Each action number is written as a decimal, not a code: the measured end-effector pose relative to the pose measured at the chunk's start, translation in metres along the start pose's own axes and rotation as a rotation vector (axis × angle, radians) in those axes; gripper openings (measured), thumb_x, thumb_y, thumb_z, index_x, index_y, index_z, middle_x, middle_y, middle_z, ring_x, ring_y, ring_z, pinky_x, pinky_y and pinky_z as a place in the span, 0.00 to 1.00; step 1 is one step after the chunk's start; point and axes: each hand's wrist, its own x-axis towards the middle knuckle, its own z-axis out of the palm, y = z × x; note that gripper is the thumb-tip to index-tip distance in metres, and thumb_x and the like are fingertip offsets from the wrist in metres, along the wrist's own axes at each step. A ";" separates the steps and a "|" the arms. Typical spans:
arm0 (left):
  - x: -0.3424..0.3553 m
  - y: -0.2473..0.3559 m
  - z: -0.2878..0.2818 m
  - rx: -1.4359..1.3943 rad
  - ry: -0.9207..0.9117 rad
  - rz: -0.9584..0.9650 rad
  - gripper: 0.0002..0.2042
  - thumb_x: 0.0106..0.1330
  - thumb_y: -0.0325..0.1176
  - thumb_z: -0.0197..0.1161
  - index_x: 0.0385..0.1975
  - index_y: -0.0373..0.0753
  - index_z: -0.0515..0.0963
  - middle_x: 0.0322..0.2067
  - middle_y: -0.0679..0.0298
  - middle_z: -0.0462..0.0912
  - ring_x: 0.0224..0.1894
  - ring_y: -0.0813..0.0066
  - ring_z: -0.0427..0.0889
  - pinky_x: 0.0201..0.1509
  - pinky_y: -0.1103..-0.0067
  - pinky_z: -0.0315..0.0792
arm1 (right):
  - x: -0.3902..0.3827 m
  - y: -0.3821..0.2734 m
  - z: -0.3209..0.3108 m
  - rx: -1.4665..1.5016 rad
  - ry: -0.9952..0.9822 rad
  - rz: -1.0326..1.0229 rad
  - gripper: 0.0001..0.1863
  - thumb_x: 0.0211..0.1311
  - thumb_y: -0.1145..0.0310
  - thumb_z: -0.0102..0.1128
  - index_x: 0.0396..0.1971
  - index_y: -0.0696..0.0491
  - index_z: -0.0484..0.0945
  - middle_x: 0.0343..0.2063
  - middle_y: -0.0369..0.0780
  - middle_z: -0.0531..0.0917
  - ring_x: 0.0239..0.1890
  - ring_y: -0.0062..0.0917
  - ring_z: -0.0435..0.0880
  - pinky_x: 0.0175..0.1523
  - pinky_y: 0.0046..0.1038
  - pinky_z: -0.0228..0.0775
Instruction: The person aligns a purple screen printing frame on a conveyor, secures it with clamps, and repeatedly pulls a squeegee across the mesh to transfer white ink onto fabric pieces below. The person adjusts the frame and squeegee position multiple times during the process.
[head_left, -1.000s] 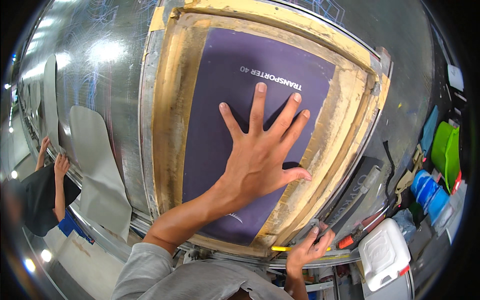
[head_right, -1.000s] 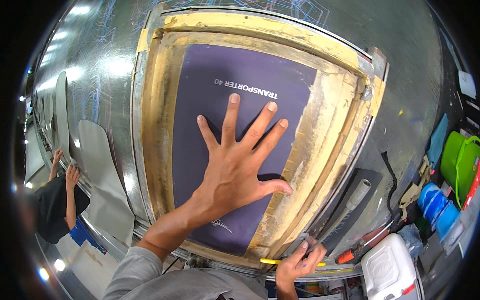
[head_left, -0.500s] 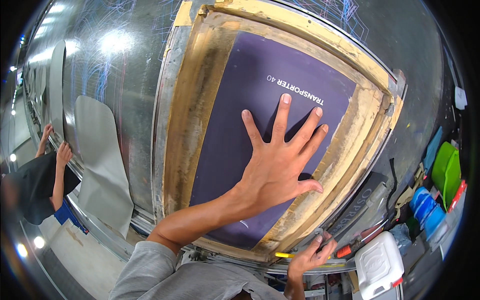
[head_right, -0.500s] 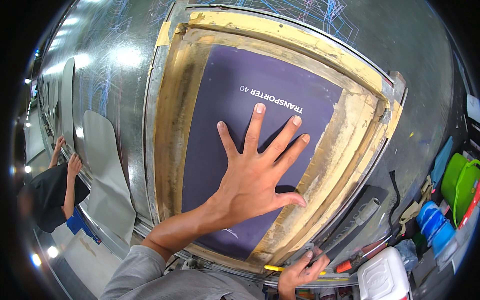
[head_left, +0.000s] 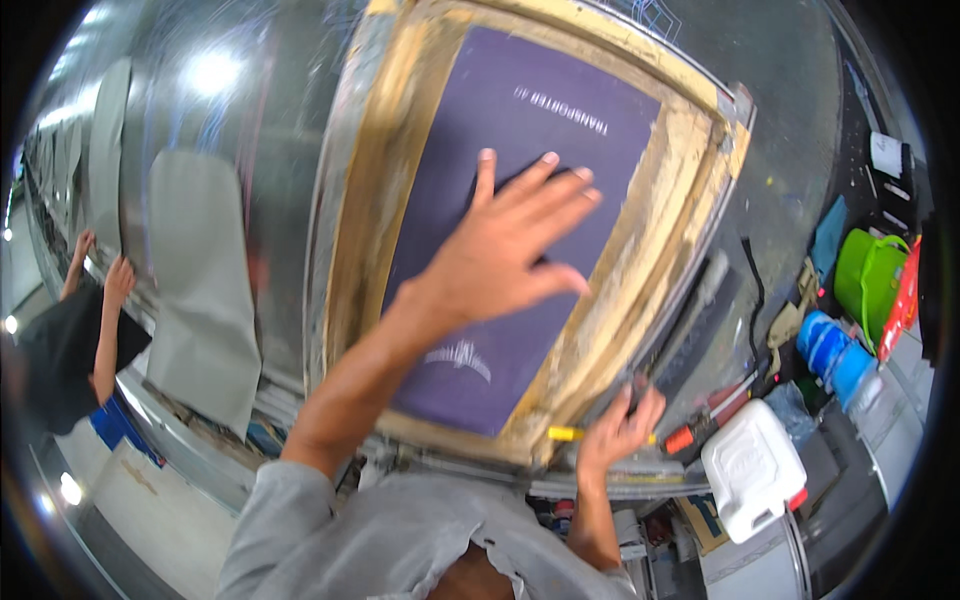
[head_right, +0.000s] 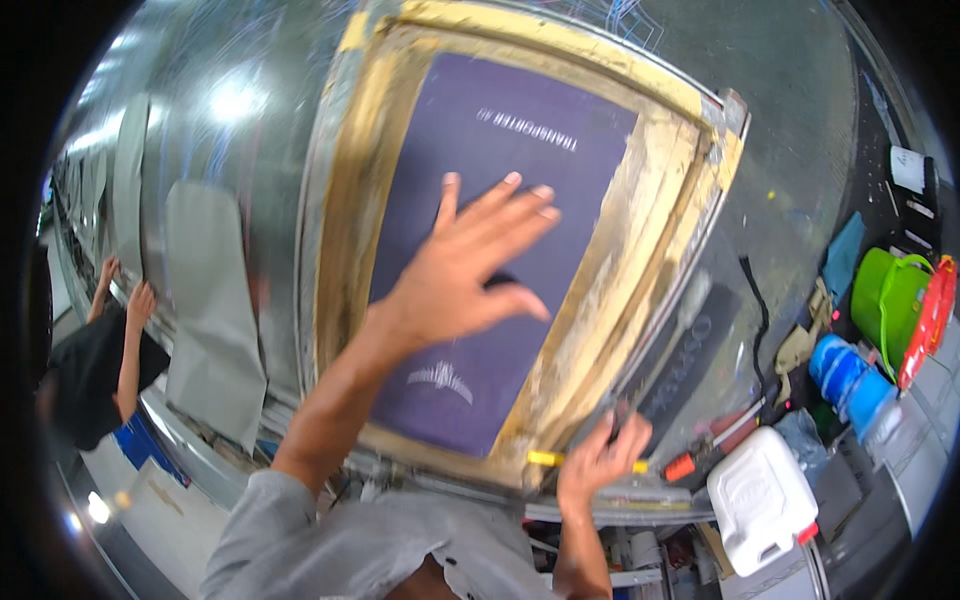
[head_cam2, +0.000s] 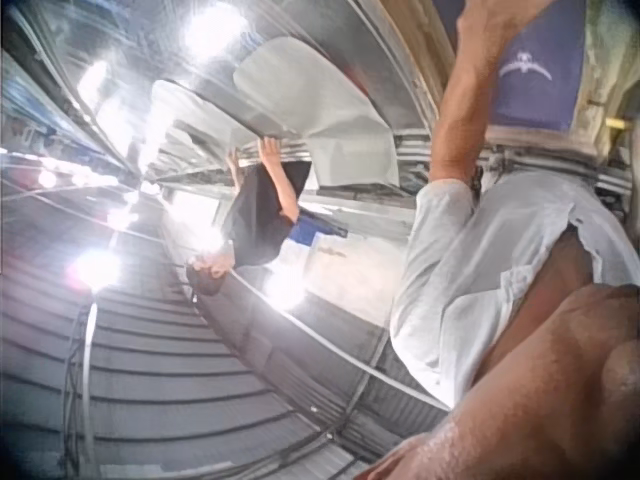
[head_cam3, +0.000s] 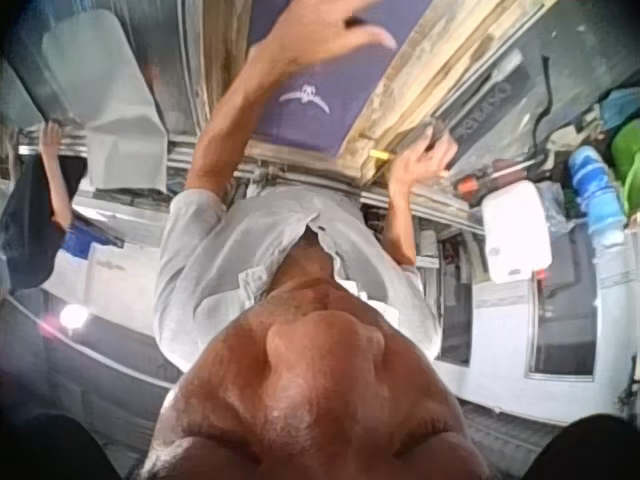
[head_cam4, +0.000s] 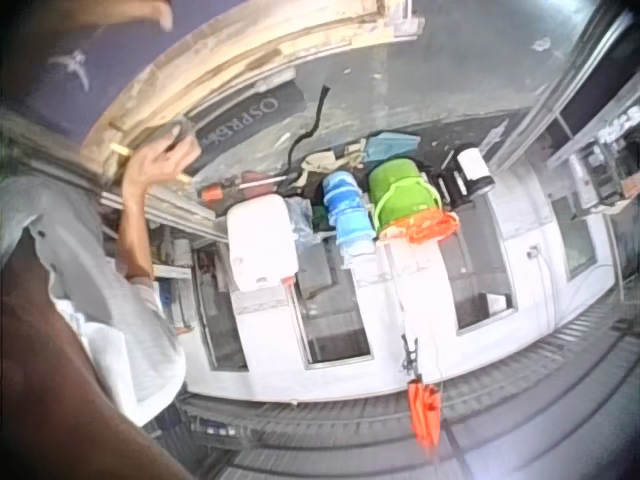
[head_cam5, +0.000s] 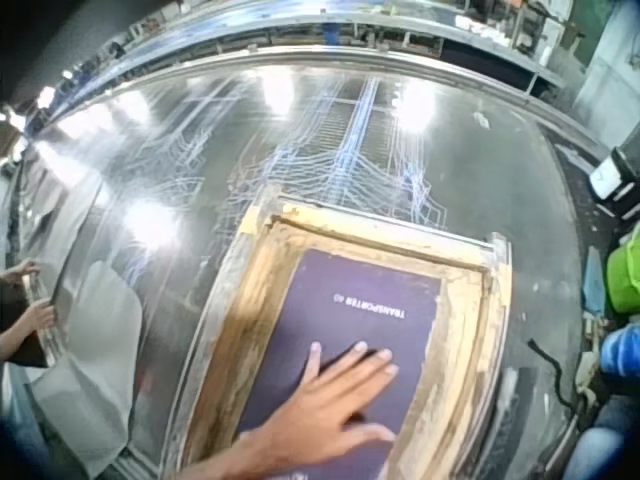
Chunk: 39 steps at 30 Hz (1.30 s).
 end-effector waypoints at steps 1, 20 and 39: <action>-0.028 0.000 -0.018 -0.092 0.156 -0.072 0.30 0.60 0.43 0.74 0.62 0.40 0.77 0.63 0.56 0.76 0.67 0.49 0.72 0.70 0.48 0.62 | 0.000 0.000 0.001 0.005 -0.006 0.006 0.11 0.70 0.76 0.56 0.48 0.64 0.80 0.40 0.48 0.77 0.45 0.42 0.78 0.52 0.39 0.70; -0.397 -0.029 -0.036 -0.845 0.580 -0.674 0.21 0.61 0.43 0.76 0.44 0.33 0.79 0.36 0.63 0.83 0.37 0.75 0.78 0.44 0.75 0.72 | -0.147 -0.178 -0.165 -0.393 -0.909 -0.648 0.13 0.69 0.69 0.62 0.49 0.60 0.83 0.17 0.47 0.76 0.20 0.29 0.74 0.31 0.33 0.68; -0.380 -0.010 -0.057 -1.348 0.603 -0.416 0.23 0.62 0.24 0.69 0.59 0.32 0.81 0.49 0.58 0.87 0.51 0.72 0.81 0.63 0.74 0.69 | -0.202 -0.252 -0.186 -0.088 -0.547 -1.133 0.14 0.77 0.64 0.48 0.47 0.57 0.79 0.24 0.39 0.80 0.22 0.28 0.77 0.29 0.29 0.68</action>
